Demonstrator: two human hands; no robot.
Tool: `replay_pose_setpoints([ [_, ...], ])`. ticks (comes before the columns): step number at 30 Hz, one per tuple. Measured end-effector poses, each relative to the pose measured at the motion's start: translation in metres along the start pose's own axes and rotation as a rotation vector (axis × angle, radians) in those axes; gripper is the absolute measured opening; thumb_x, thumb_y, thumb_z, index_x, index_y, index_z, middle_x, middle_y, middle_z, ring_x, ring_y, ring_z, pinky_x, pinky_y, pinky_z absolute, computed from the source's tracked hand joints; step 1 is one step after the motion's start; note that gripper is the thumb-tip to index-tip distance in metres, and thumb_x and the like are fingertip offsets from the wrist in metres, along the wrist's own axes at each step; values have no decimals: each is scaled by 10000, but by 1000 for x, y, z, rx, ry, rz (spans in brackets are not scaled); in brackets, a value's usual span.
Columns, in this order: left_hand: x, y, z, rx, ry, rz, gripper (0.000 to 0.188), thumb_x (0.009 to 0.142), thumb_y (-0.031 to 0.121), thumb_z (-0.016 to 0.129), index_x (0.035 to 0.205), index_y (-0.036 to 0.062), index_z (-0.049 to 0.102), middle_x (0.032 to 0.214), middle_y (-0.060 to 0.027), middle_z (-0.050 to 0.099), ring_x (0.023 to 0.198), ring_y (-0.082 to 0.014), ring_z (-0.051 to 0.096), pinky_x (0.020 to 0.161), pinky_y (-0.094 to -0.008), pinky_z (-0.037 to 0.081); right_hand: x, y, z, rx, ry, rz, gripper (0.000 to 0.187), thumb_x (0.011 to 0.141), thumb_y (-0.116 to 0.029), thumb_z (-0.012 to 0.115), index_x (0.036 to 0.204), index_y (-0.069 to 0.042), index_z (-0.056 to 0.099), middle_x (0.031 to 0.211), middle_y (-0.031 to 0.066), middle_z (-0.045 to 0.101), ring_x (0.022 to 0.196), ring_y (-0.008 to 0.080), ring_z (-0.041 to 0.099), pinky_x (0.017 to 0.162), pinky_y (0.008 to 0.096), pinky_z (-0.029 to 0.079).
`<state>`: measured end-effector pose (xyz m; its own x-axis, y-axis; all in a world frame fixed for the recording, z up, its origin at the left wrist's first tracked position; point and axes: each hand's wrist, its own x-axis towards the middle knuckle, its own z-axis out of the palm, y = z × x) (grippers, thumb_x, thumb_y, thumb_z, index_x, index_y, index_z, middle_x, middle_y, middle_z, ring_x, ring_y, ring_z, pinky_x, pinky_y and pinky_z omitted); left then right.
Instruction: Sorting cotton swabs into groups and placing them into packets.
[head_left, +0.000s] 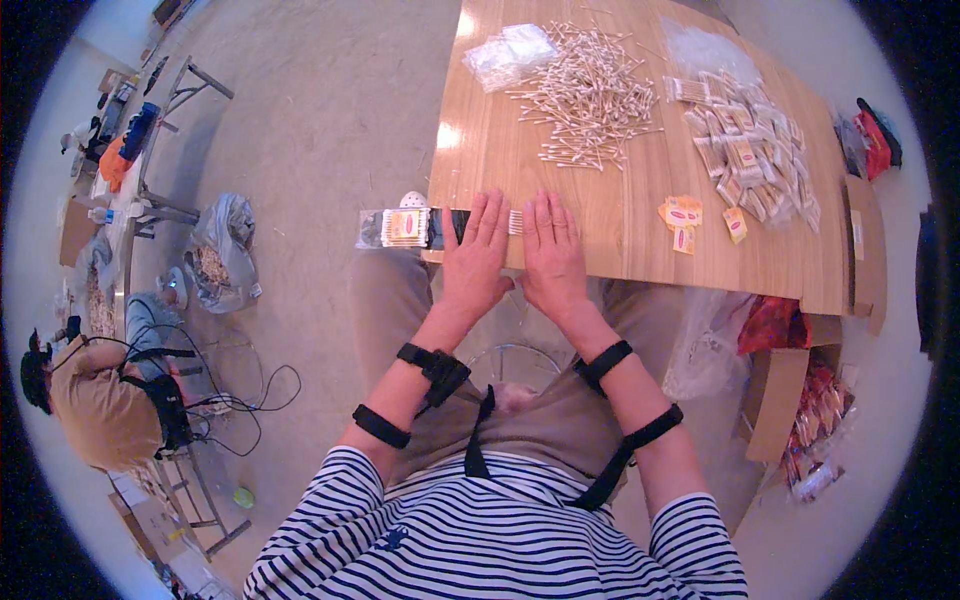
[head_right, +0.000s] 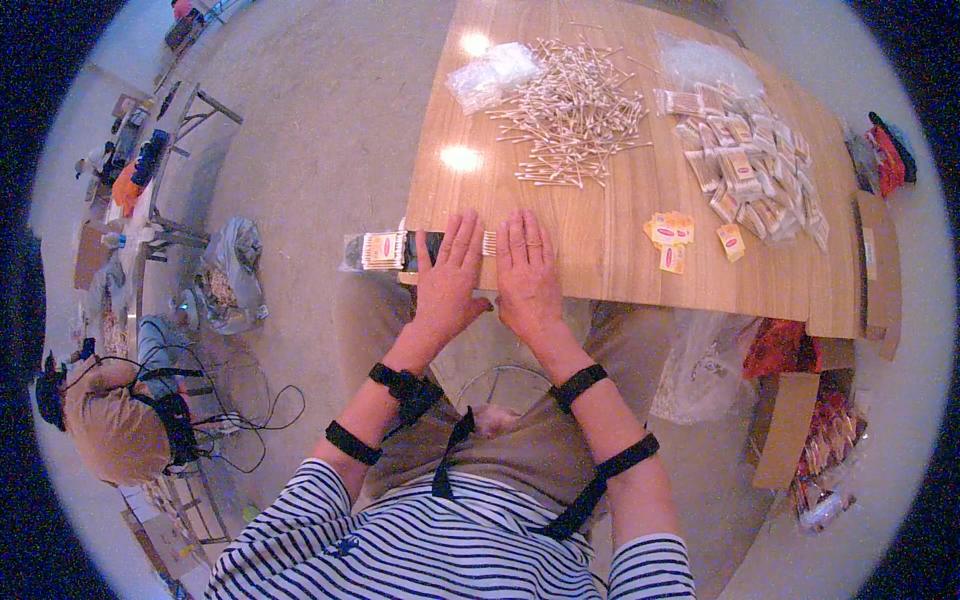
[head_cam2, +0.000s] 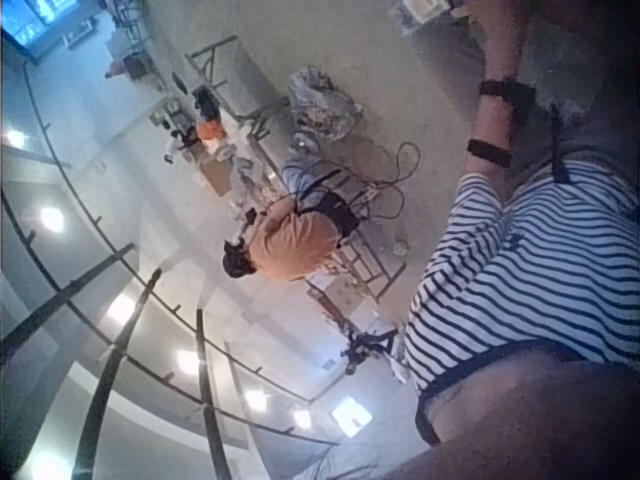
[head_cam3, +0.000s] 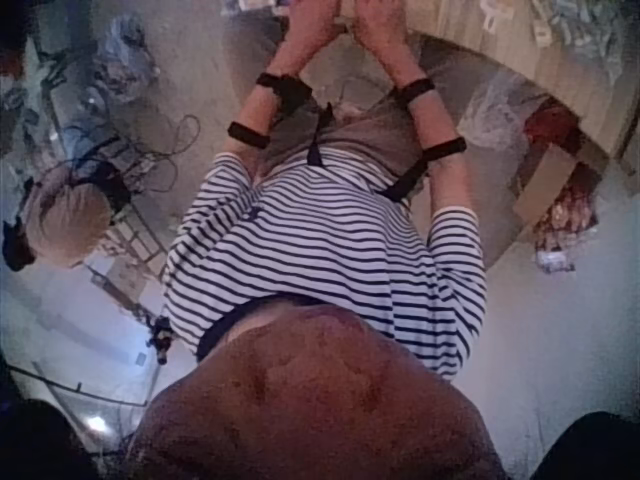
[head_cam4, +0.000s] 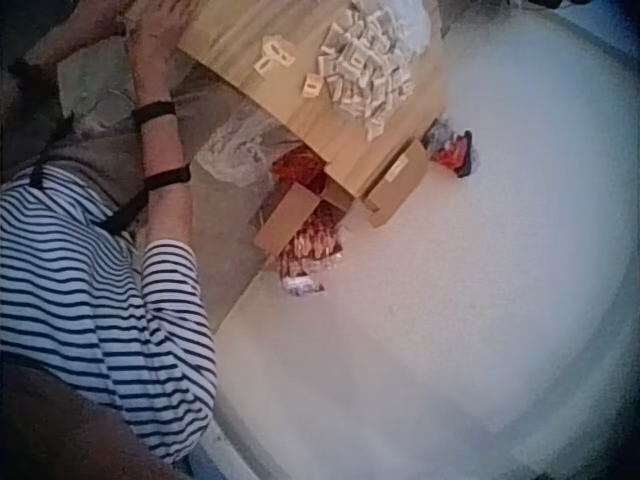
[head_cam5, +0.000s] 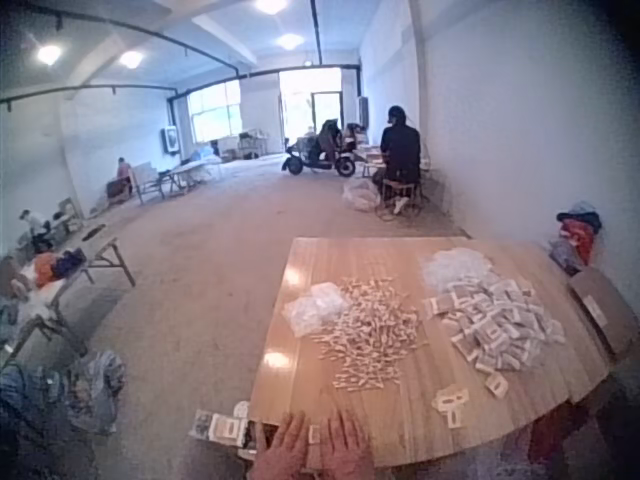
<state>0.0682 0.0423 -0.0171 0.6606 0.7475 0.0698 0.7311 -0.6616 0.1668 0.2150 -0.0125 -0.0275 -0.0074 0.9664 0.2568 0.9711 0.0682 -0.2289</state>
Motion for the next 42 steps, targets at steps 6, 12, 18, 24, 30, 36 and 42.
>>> replay_pose_setpoints([
  [6,-3,-1,2,-27,-3,25,1265,566,342,935,1590,31,261,1695,-114,192,1577,-281,157,1223,-662,75,1,-1,4,-11,12,12,746,773,-60,667,1456,92,409,1568,284,350,1494,440,291,1241,521,239],
  [12,-4,-2,-1,-21,27,15,1201,554,307,920,1561,27,329,1661,-112,273,1565,-267,204,1233,-643,66,1,0,6,-14,32,-7,695,804,-50,630,1447,100,416,1564,294,351,1494,444,287,1244,523,237],
  [18,-7,0,-3,-7,14,9,1184,561,290,914,1557,21,333,1665,-131,257,1566,-279,199,1234,-642,71,0,1,7,-20,31,-12,692,802,-43,628,1448,94,421,1568,290,348,1497,439,286,1248,516,235],
  [24,-3,7,1,-8,81,45,1162,571,279,904,1554,20,341,1659,-140,274,1564,-286,205,1240,-621,91,1,0,7,-62,27,7,730,800,-76,659,1468,83,410,1575,272,354,1500,425,291,1250,508,229],
  [30,1,18,7,-62,111,27,1121,584,206,878,1549,14,342,1648,-149,298,1554,-293,235,1240,-613,111,-3,2,1,-14,-77,127,961,728,-156,781,1540,41,307,1629,222,282,1535,395,223,1255,530,186],
  [36,1,18,11,41,65,17,1294,523,292,948,1583,28,255,1674,-140,237,1566,-305,191,1243,-610,94,-21,8,-11,-38,-115,353,1106,670,-180,837,1577,17,236,1666,196,216,1563,353,165,1262,541,133],
  [42,1,19,7,-78,100,17,1135,556,112,850,1554,5,320,1645,-153,298,1555,-291,239,1234,-626,120,-10,2,-4,-155,-170,316,1068,707,-195,828,1575,26,246,1671,193,212,1569,338,157,1260,548,128],
])
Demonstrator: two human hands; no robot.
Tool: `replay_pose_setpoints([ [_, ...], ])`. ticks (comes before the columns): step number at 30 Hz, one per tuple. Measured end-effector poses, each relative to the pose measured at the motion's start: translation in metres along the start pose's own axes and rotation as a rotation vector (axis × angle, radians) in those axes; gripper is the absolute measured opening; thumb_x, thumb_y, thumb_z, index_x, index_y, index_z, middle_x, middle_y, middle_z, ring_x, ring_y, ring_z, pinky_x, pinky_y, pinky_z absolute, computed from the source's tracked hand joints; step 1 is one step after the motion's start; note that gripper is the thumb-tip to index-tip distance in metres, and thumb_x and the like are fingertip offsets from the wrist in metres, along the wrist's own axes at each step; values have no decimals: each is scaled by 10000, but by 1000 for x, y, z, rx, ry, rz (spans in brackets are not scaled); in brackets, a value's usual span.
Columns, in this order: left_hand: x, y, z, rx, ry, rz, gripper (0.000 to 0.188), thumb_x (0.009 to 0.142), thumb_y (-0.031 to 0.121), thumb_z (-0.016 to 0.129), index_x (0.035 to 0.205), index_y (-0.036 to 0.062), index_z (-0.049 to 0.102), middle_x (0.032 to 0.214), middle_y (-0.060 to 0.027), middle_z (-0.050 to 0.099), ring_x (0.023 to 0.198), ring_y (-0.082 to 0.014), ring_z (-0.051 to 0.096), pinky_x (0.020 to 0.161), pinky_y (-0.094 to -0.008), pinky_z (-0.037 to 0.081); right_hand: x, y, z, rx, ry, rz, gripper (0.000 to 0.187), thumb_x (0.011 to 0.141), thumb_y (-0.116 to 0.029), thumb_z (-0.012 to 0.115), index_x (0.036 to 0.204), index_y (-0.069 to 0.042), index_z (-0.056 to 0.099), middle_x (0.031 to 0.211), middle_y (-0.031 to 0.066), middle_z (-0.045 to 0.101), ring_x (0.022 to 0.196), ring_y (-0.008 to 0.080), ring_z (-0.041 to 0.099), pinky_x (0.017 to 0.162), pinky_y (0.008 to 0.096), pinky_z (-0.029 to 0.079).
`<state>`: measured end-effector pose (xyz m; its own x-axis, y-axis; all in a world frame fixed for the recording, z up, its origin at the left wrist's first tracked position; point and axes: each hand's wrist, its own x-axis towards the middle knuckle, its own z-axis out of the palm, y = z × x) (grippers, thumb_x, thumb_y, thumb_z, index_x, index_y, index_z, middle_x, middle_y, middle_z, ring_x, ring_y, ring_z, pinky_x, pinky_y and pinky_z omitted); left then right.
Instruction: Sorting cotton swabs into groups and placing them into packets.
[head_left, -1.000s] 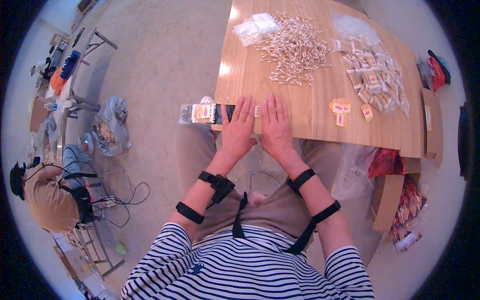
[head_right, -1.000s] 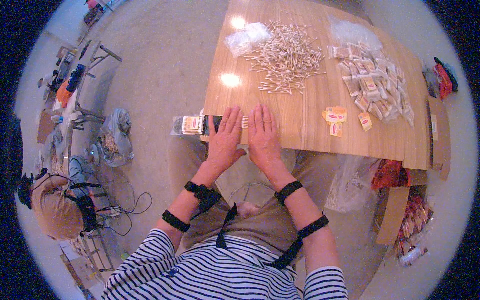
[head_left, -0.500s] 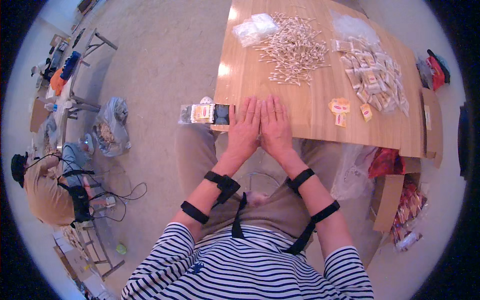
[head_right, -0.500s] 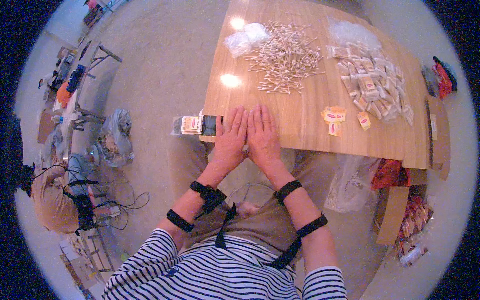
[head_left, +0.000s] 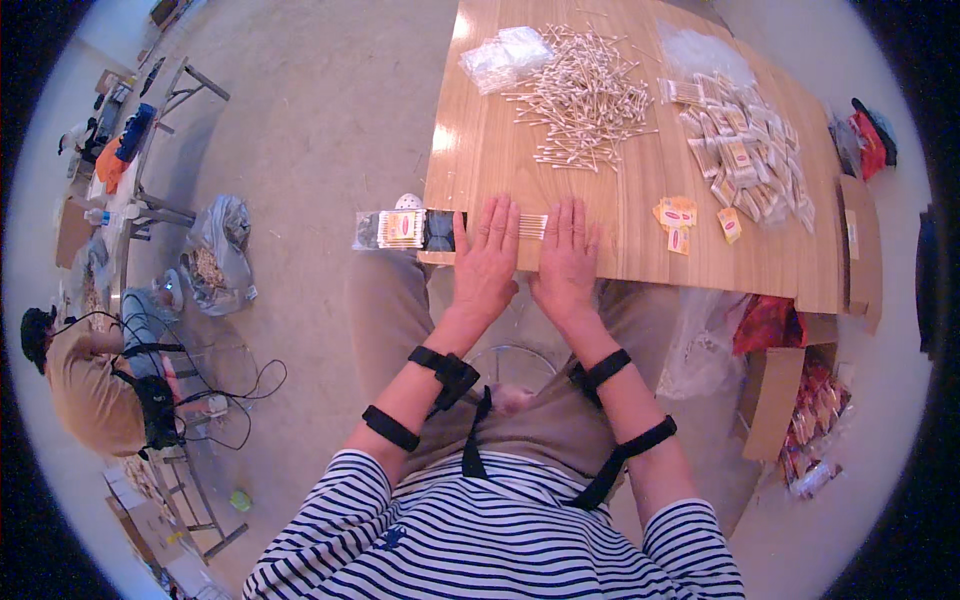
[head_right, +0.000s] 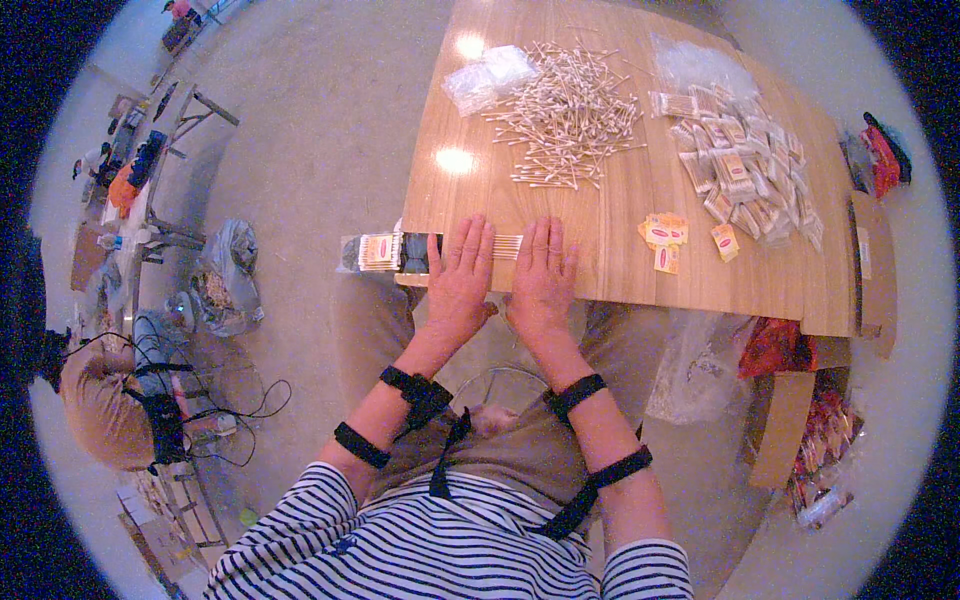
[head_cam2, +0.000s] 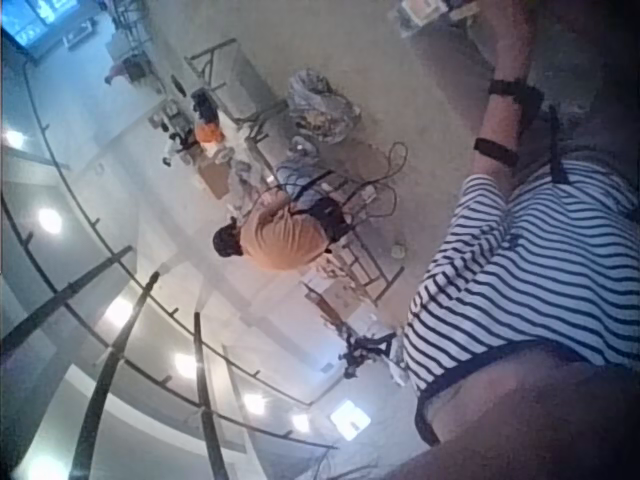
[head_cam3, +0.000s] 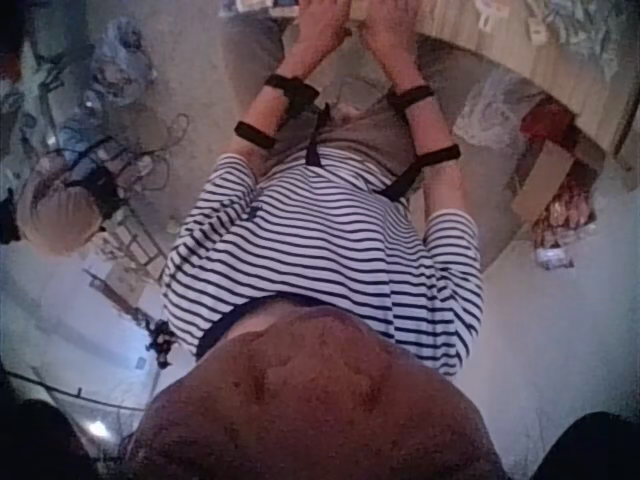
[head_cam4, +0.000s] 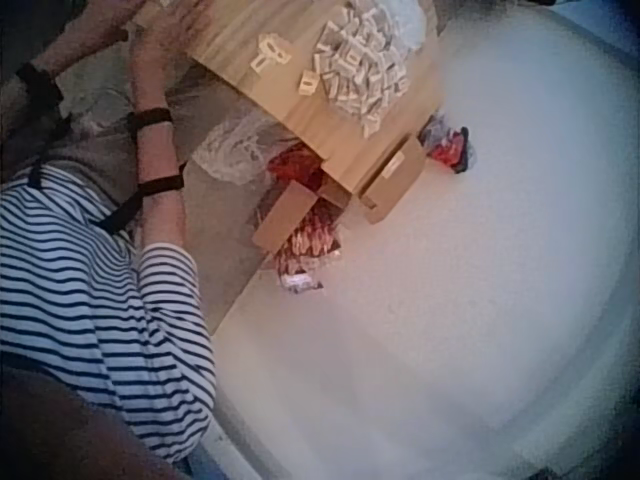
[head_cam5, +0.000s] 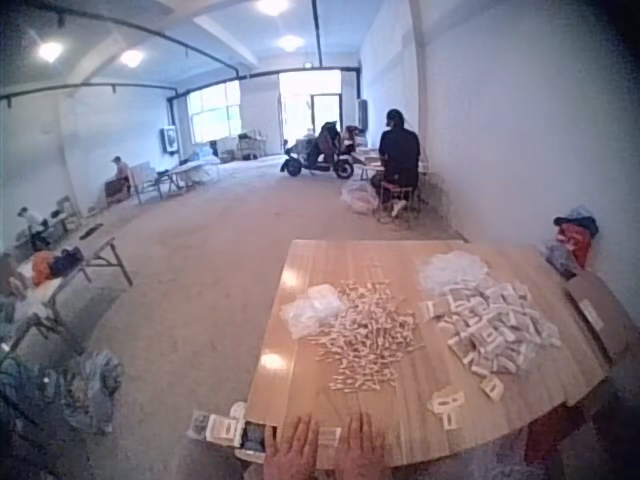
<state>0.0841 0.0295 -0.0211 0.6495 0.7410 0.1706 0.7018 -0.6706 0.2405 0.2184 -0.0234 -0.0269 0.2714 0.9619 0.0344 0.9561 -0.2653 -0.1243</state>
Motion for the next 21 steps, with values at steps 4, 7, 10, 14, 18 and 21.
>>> replay_pose_setpoints([
  [4,-1,-1,1,2,4,6,1123,569,118,850,1554,7,323,1645,-154,299,1556,-291,236,1232,-632,120,1,0,-11,82,-35,-8,1011,725,-192,806,1565,21,285,1662,191,243,1565,340,172,1259,547,140],
  [7,-1,-4,8,164,-11,13,1239,563,282,928,1580,22,269,1668,-143,253,1565,-306,193,1236,-618,102,1,-2,-14,164,-13,-74,970,733,-162,780,1562,5,307,1649,183,275,1560,339,190,1256,544,154],
  [10,-1,-7,9,106,20,23,1187,602,299,913,1574,23,289,1668,-145,250,1567,-306,186,1230,-636,83,6,-8,-1,73,105,-203,929,739,-129,758,1554,-6,330,1641,176,291,1553,338,207,1252,543,171],
  [14,-6,-5,-1,66,-35,-41,1120,624,302,905,1552,31,339,1667,-149,249,1567,-313,180,1214,-673,55,4,-8,1,93,80,-204,899,745,-95,731,1547,2,337,1636,181,298,1548,341,220,1249,539,186],
  [18,-26,-11,-18,-47,2,-81,1050,609,279,915,1510,63,421,1661,-156,258,1565,-330,180,1207,-686,42,5,-6,8,73,144,-203,916,738,-98,741,1549,9,328,1641,180,286,1548,342,220,1251,528,190],
  [21,-35,-13,-19,-100,18,-83,1005,596,265,922,1478,86,473,1651,-163,275,1561,-341,184,1207,-687,41,4,-7,6,77,120,-199,954,723,-114,764,1553,12,312,1646,181,273,1547,343,220,1253,524,190],
])
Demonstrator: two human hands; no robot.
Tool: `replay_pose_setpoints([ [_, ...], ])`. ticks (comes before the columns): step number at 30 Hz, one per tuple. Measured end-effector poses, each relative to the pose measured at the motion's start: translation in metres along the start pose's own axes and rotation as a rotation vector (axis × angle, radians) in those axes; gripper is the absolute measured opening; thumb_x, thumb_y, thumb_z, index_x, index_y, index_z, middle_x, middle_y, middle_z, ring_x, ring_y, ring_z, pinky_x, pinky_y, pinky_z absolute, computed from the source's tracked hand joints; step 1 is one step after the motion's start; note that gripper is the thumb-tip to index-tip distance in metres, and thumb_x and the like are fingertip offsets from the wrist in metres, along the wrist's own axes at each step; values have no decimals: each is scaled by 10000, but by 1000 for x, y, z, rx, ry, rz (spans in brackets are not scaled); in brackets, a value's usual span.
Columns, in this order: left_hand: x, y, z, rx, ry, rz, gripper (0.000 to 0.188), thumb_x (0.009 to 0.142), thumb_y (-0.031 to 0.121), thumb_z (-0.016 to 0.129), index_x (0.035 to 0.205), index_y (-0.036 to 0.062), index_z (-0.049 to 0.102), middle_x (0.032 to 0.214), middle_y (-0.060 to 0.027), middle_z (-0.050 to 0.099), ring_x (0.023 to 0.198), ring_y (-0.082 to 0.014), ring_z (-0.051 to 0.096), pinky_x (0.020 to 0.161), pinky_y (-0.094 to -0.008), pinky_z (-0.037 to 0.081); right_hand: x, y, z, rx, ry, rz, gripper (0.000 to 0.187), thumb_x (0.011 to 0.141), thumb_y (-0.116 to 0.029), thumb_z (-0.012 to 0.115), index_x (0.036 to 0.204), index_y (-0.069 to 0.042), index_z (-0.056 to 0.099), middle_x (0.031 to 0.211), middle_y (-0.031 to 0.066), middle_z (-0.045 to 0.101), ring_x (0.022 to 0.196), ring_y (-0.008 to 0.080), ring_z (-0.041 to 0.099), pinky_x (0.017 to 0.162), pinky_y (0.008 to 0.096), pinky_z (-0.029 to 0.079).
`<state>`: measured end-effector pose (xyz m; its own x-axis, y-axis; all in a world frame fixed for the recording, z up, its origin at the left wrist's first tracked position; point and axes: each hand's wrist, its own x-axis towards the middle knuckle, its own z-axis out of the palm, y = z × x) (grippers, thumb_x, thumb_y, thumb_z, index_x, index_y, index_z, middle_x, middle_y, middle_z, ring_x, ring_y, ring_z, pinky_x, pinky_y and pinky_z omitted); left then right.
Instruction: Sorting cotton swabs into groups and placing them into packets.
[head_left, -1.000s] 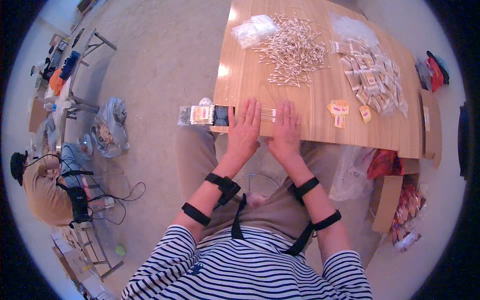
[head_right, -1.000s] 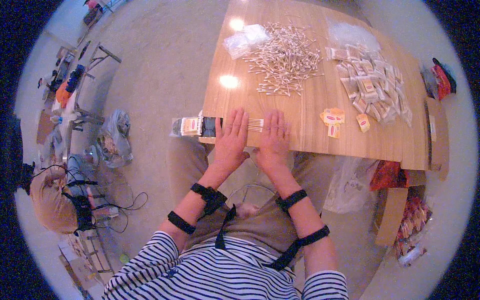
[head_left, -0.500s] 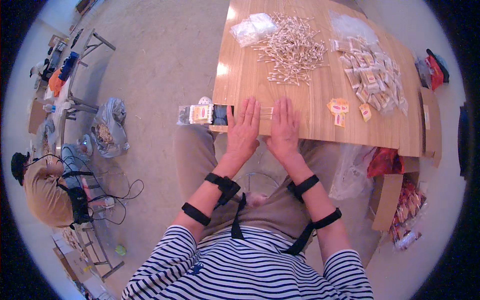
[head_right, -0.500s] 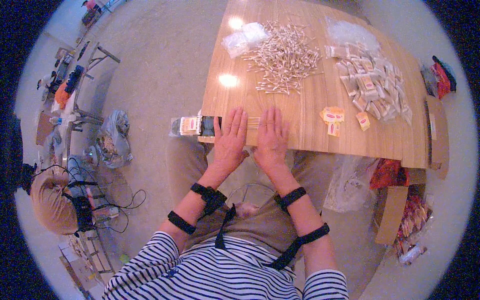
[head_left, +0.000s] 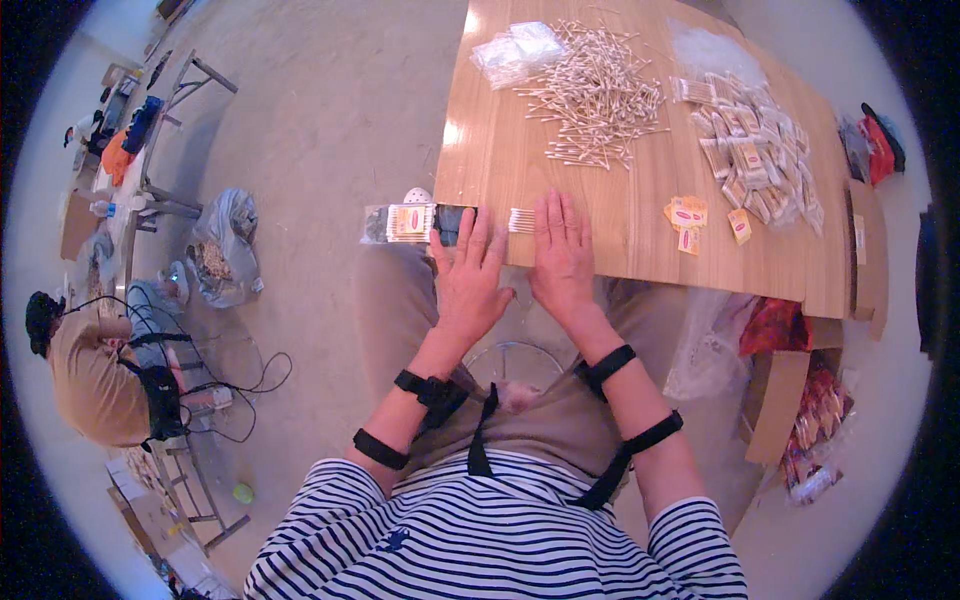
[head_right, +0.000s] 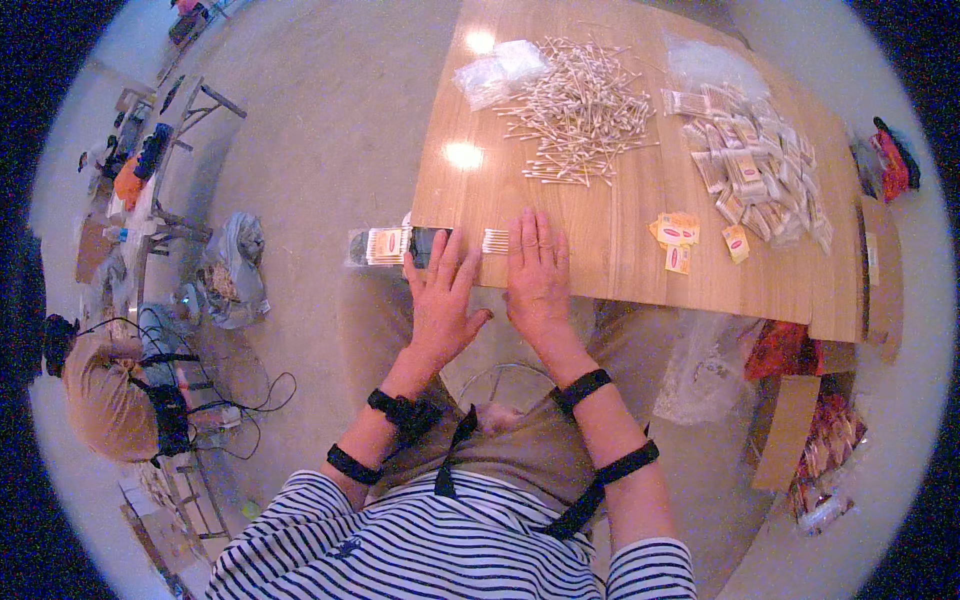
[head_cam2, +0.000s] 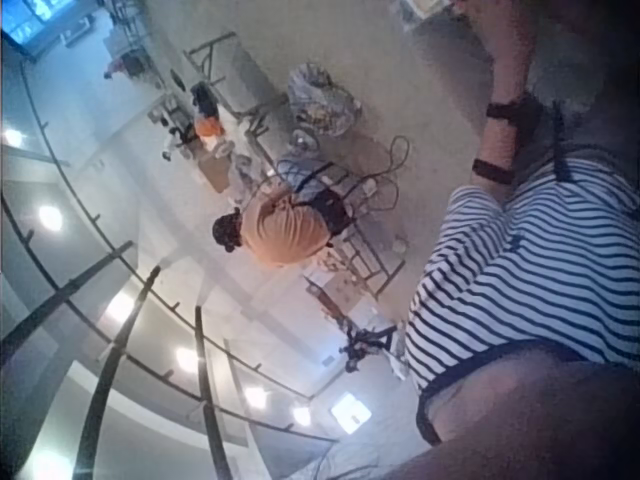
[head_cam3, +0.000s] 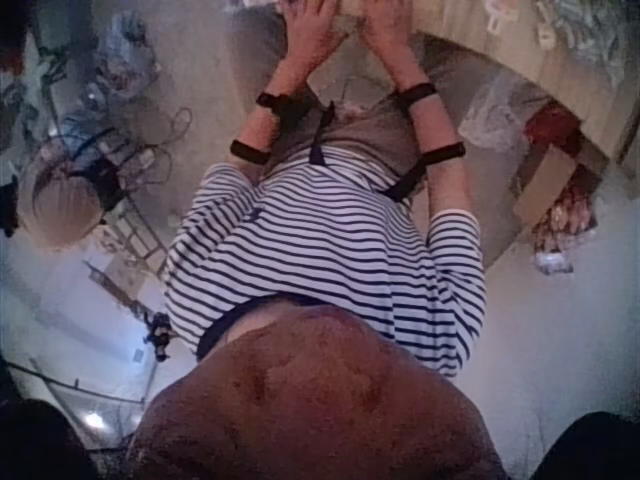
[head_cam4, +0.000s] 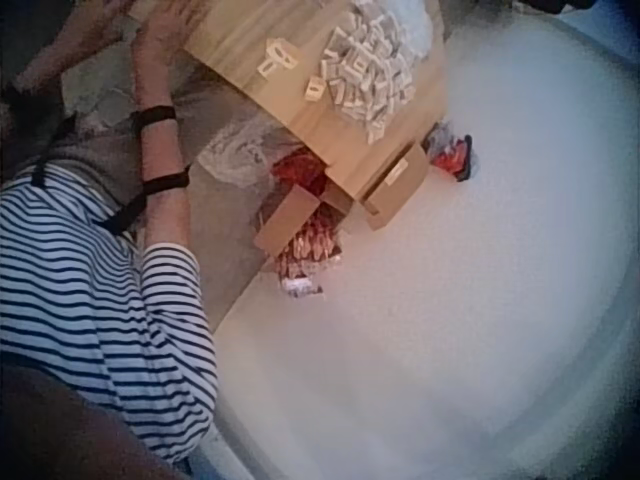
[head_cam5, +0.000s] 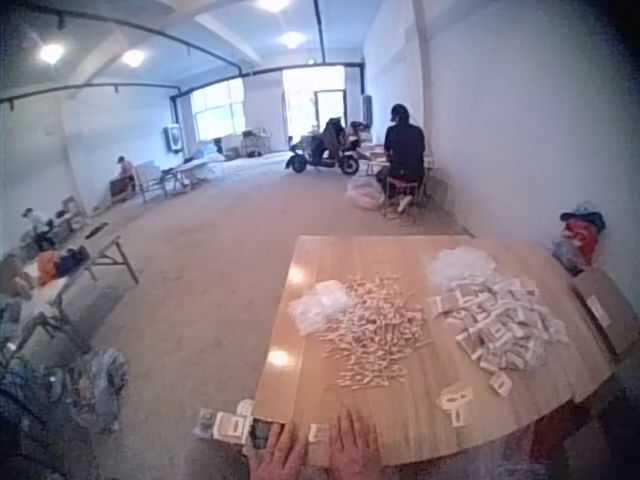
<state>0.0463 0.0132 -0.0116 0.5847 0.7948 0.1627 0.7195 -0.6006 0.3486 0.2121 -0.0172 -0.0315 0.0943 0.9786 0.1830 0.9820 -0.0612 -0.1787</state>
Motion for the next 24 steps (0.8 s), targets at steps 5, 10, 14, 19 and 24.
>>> replay_pose_setpoints([
  [5,1,0,6,-56,44,-1,967,602,253,920,1460,99,499,1638,-171,295,1557,-357,189,1204,-695,38,1,0,-1,1,-23,-8,994,703,-130,791,1555,13,300,1645,186,266,1545,348,221,1254,519,190],
  [10,4,2,8,-68,38,-13,951,611,248,915,1454,100,502,1638,-171,296,1556,-362,191,1199,-706,43,2,-2,-5,2,-61,12,995,699,-130,797,1552,14,304,1644,187,269,1546,348,218,1256,515,186],
  [14,4,2,9,-54,45,-13,928,612,244,912,1435,95,511,1638,-165,299,1554,-366,193,1187,-725,70,1,-1,-3,2,-42,7,992,698,-125,794,1550,17,307,1642,184,276,1544,347,224,1258,513,182],
  [19,3,4,6,-57,22,-22,915,612,239,913,1421,89,513,1634,-162,304,1553,-376,192,1172,-742,98,1,-1,-4,4,-38,6,969,705,-112,779,1548,16,318,1641,182,283,1544,345,228,1260,513,174],
  [24,3,3,6,-49,24,-11,966,614,283,915,1456,89,483,1631,-164,306,1552,-376,194,1172,-739,82,0,0,0,-27,-22,1,933,728,-106,755,1547,16,326,1644,183,281,1545,343,225,1260,514,174],
])
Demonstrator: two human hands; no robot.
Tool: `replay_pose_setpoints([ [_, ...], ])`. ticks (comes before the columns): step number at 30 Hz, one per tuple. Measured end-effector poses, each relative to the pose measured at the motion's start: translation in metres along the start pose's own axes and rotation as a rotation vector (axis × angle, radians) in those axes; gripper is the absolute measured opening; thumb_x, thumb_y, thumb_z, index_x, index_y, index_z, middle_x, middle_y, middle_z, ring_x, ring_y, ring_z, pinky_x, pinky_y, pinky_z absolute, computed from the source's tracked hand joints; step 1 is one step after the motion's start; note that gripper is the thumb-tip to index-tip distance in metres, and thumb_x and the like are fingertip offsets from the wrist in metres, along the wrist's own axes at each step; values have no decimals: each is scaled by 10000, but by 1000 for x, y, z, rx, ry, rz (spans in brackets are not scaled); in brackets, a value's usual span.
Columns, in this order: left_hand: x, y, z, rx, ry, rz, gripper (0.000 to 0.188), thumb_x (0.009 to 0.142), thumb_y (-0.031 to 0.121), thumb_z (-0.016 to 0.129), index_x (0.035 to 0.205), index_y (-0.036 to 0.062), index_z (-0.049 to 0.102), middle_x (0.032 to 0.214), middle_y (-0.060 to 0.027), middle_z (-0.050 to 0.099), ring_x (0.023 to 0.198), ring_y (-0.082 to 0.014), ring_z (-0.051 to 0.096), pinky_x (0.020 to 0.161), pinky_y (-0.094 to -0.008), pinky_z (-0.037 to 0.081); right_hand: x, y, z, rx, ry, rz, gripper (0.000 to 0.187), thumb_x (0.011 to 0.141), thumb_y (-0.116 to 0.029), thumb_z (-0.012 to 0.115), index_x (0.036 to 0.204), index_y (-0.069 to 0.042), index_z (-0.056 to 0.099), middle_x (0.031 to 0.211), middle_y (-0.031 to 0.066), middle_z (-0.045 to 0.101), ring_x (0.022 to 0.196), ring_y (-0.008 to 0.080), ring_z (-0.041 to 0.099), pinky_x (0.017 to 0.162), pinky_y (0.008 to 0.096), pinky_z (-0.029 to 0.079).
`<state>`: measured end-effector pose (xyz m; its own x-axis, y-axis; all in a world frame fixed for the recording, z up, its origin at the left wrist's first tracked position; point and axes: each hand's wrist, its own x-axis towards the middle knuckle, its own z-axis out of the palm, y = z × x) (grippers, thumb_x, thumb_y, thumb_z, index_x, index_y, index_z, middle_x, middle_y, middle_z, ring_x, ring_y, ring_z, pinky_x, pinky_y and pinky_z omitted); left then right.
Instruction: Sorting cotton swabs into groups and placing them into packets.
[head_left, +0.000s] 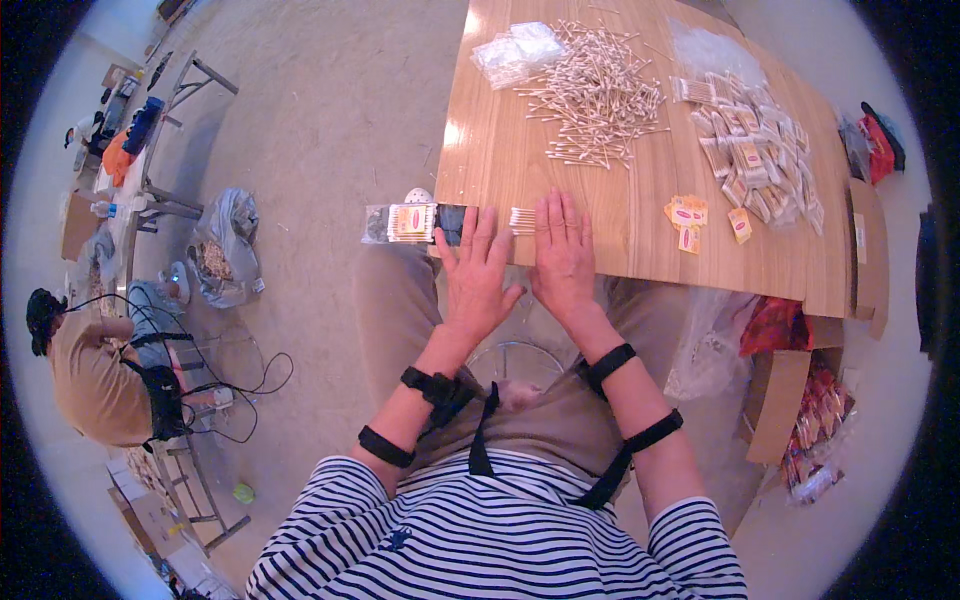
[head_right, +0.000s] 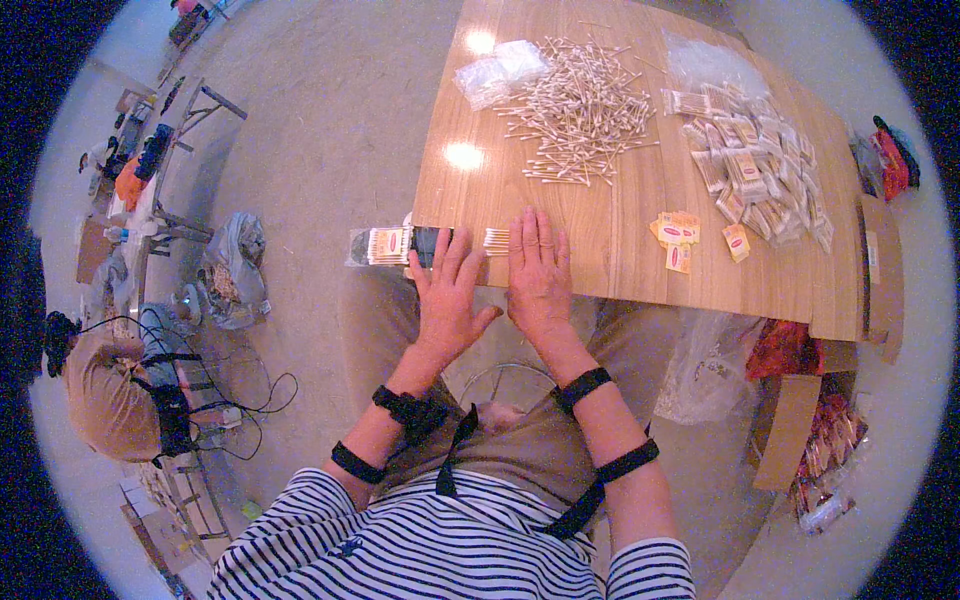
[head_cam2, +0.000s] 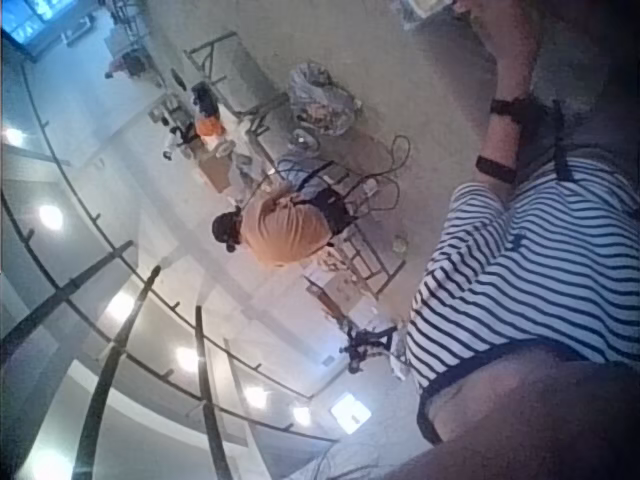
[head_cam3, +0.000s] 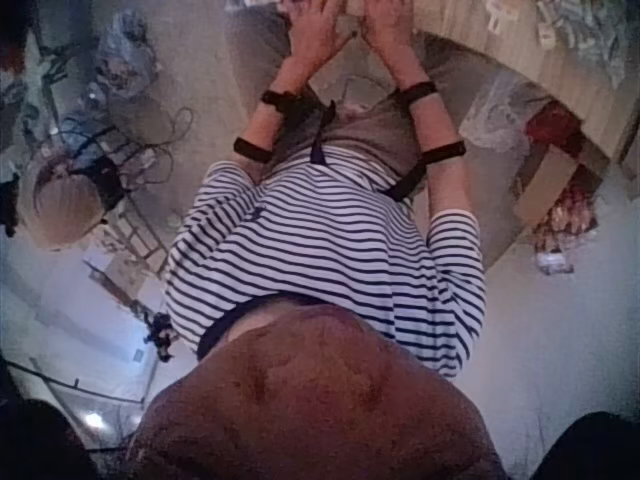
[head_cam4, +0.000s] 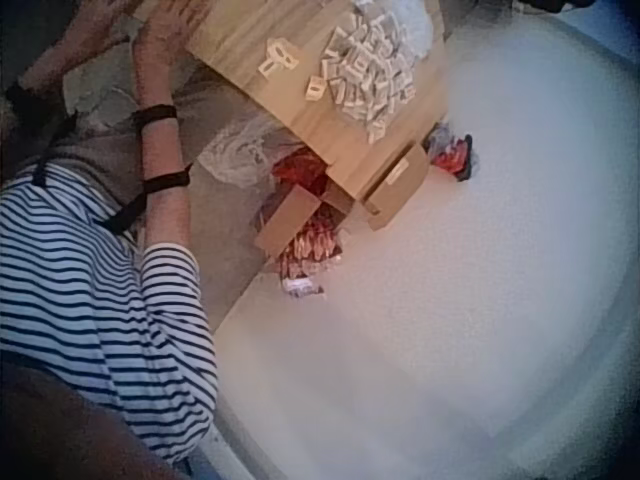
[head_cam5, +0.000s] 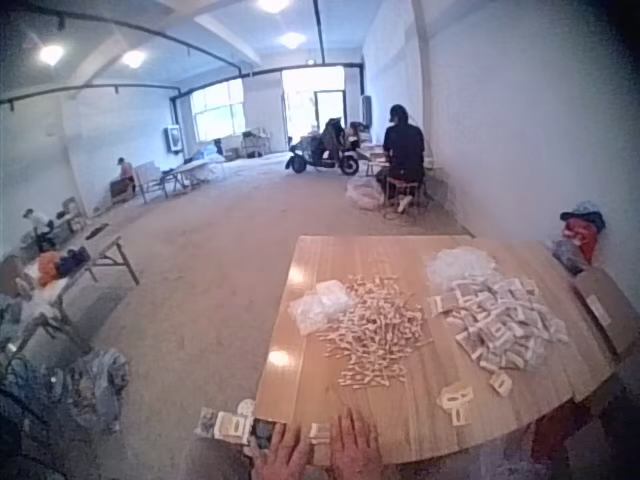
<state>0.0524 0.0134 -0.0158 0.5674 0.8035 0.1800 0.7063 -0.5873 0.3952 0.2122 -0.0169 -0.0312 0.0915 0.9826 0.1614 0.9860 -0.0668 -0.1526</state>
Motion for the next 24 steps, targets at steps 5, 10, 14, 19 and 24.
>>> replay_pose_setpoints([
  [5,8,-1,0,9,7,12,1000,620,327,912,1481,93,462,1631,-169,305,1551,-374,196,1183,-720,48,1,-1,-5,26,-22,6,915,745,-118,749,1547,15,328,1646,185,276,1546,342,226,1256,520,183],
  [10,10,-3,5,12,26,25,1002,623,339,909,1484,91,461,1630,-172,309,1551,-374,196,1194,-701,30,0,-1,2,-23,16,-2,934,747,-154,767,1550,13,321,1644,184,280,1542,342,236,1253,524,193],
  [14,10,-2,6,8,20,23,999,624,332,910,1483,87,461,1629,-171,312,1552,-372,196,1195,-700,27,0,-1,-2,12,-11,9,908,765,-148,751,1549,14,323,1644,186,282,1540,344,241,1252,524,198],
  [19,11,0,2,10,3,18,998,621,323,911,1478,78,462,1627,-177,315,1553,-372,194,1192,-705,35,1,0,0,23,13,3,924,748,-141,765,1547,12,327,1645,185,281,1539,344,242,1252,525,200],
  [24,16,-4,5,8,9,27,997,614,324,914,1469,75,466,1628,-181,312,1555,-374,189,1182,-721,65,0,-1,-4,36,-5,2,940,727,-120,775,1545,12,331,1644,185,283,1538,346,246,1254,523,195],
])
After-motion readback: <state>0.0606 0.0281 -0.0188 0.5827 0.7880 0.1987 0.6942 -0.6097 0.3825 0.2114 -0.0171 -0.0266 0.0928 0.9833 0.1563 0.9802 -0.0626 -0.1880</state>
